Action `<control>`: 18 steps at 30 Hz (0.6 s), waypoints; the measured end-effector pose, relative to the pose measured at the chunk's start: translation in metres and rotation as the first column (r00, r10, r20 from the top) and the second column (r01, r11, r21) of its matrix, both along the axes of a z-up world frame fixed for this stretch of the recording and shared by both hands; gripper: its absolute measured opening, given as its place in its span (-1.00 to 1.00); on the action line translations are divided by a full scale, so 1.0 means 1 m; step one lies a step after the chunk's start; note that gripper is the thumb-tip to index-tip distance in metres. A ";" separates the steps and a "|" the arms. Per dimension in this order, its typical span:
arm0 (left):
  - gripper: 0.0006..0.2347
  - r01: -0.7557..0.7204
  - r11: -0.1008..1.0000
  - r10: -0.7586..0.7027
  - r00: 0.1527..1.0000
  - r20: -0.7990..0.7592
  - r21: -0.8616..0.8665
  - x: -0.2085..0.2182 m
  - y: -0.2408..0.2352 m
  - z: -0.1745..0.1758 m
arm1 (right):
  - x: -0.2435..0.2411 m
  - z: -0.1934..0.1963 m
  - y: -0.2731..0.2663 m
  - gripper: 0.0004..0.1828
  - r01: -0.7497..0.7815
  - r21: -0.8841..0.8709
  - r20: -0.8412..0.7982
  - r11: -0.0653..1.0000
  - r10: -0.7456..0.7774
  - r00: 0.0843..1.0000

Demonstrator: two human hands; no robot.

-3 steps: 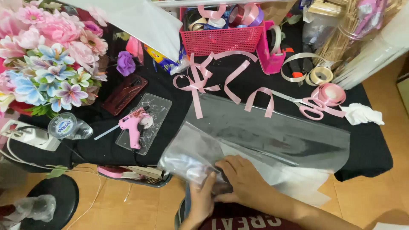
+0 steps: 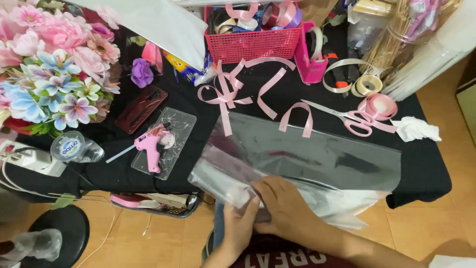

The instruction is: The person folds a sheet of silver wrapping paper over a pink ribbon, then uses a hot glue gun to attach the ribbon to the paper. They roll the paper into a tube around a silver rod and secure it with tape.

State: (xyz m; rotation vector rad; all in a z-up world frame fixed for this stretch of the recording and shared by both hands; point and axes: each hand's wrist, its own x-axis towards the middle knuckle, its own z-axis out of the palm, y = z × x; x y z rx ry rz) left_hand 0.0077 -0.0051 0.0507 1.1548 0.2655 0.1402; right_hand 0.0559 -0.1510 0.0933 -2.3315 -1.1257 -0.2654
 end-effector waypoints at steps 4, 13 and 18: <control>-0.66 0.060 0.960 -0.171 0.900 0.401 0.275 0.007 -0.002 0.033 | -0.007 0.039 -0.021 -0.45 0.101 -0.028 0.054 0.995 -0.099 0.994; -0.71 -0.157 0.804 -0.342 0.667 0.662 0.574 0.006 -0.005 0.090 | -0.001 0.128 -0.168 -0.75 0.583 0.166 0.036 0.795 -0.596 0.802; -0.51 -0.102 0.720 -0.441 0.697 0.565 0.687 0.001 -0.005 0.094 | 0.069 0.088 -0.324 -0.62 0.586 0.501 -0.423 0.637 -0.411 0.808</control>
